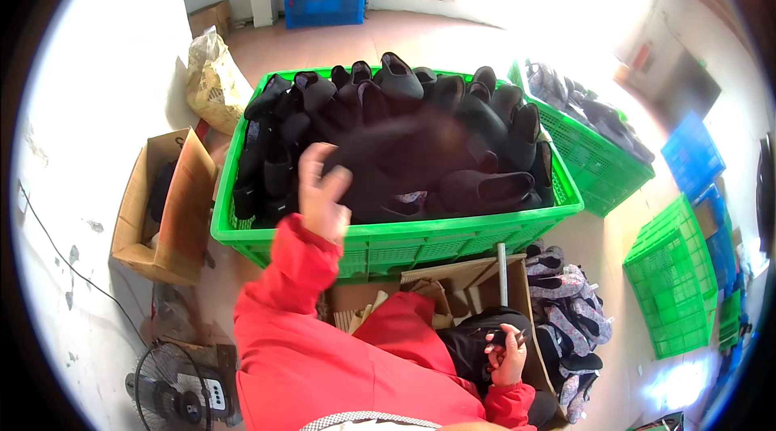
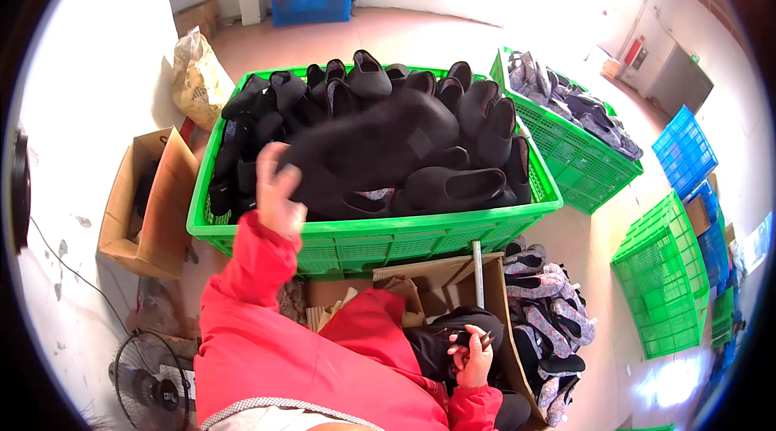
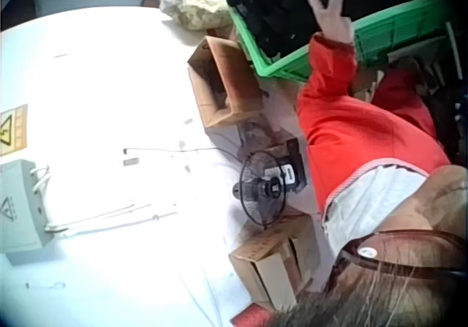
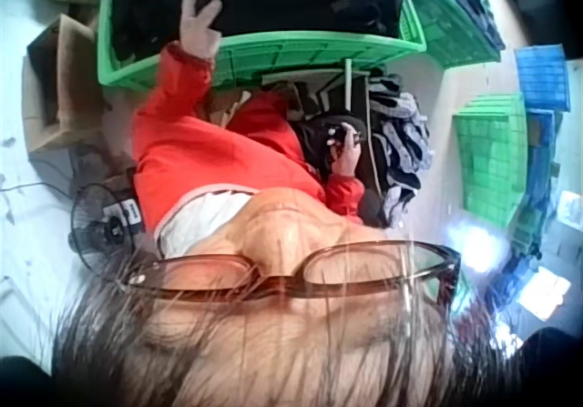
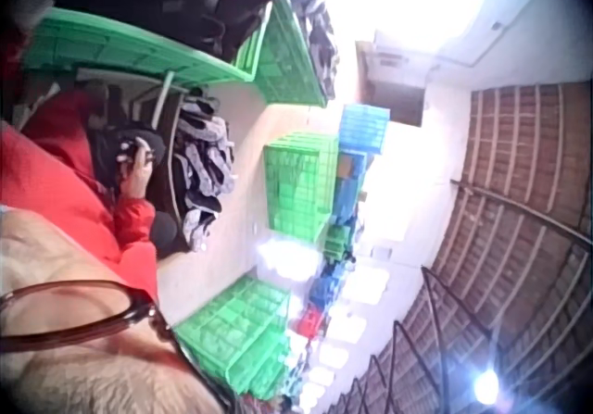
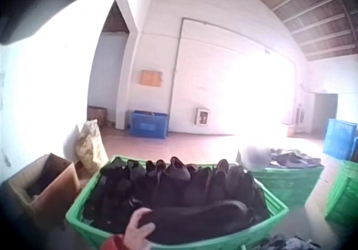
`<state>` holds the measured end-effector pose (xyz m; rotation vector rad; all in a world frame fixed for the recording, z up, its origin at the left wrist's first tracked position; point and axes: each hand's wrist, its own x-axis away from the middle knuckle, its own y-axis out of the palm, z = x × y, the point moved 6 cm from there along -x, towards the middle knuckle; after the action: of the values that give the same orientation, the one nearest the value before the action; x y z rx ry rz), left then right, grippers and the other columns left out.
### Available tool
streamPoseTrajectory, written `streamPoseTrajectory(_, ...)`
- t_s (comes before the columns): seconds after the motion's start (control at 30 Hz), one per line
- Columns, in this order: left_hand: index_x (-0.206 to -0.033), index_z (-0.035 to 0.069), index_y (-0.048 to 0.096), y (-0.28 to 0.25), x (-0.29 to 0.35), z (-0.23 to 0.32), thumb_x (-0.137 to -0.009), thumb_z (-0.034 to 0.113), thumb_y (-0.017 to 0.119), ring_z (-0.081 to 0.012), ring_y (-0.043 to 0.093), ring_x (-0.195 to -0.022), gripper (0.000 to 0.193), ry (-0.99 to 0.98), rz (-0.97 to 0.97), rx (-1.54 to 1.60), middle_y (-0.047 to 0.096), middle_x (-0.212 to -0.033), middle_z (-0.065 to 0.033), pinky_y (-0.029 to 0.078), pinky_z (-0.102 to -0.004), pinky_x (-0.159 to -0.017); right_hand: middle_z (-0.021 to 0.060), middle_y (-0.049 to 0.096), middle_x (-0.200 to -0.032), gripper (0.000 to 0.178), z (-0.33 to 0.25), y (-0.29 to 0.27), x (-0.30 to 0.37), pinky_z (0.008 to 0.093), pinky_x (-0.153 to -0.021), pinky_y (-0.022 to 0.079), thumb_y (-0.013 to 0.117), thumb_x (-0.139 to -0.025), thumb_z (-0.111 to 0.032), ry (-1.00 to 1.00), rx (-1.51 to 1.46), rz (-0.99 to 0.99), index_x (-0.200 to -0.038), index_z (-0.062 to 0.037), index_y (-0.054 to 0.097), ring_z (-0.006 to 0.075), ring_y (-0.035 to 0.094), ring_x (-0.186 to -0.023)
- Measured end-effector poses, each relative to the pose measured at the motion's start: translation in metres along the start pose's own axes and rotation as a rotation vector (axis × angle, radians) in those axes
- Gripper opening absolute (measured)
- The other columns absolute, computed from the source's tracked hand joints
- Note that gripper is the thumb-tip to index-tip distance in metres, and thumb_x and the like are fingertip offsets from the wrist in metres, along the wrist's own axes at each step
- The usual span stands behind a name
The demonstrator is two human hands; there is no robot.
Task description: The person sits on the floor and uses scissors to trim loose threads and fabric edges from the sides of slippers. They pick up slippers from a cardboard box, perform the trimming, and place the finished items into a green plastic crate.
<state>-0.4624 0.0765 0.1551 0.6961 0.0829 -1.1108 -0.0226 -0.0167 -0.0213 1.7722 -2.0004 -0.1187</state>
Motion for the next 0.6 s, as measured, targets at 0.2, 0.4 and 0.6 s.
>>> streamPoseTrajectory(0.2, -0.118, 0.001, 0.048, -0.200, -0.073, -0.033, -0.077, 0.014, 0.075, -0.0241, 0.060, -0.098, 0.051, 0.071, 0.944, -0.384, 0.057, -0.110, -0.0164, 0.051, -0.0336, -0.081, 0.0169, 0.068, -0.089, 0.016, 0.006, 0.008, -0.015, 0.0198, -0.037, 0.030, 0.052, -0.101, -0.015, 0.132, 0.034, -0.062, -0.113, -0.0067, 0.057, 0.0151, 0.062, -0.056)
streamPoseTrajectory(0.4, -0.107, 0.006, 0.055, -0.277, -0.089, -0.082, -0.072, 0.020, 0.076, -0.0359, 0.058, -0.108, 0.043, -0.323, 0.666, -1.305, 0.058, -0.115, -0.0188, 0.047, -0.0451, -0.092, 0.0186, 0.069, -0.093, 0.018, 0.004, 0.012, -0.021, 0.0210, -0.037, 0.030, 0.050, -0.102, -0.011, 0.176, 0.020, -0.140, -0.115, -0.0030, 0.058, 0.0167, 0.065, -0.060)
streamPoseTrajectory(0.6, -0.142, 0.015, 0.045, -0.188, -0.121, -0.033, -0.083, 0.038, 0.071, -0.0343, 0.030, -0.141, 0.069, 0.178, 0.020, -1.901, 0.037, -0.151, -0.0134, 0.032, -0.0518, -0.110, 0.0181, 0.069, -0.095, 0.018, 0.011, 0.016, -0.029, 0.0200, -0.037, 0.029, 0.048, -0.102, -0.010, 0.252, 0.068, -0.164, -0.115, -0.0027, 0.058, 0.0159, 0.066, -0.060)
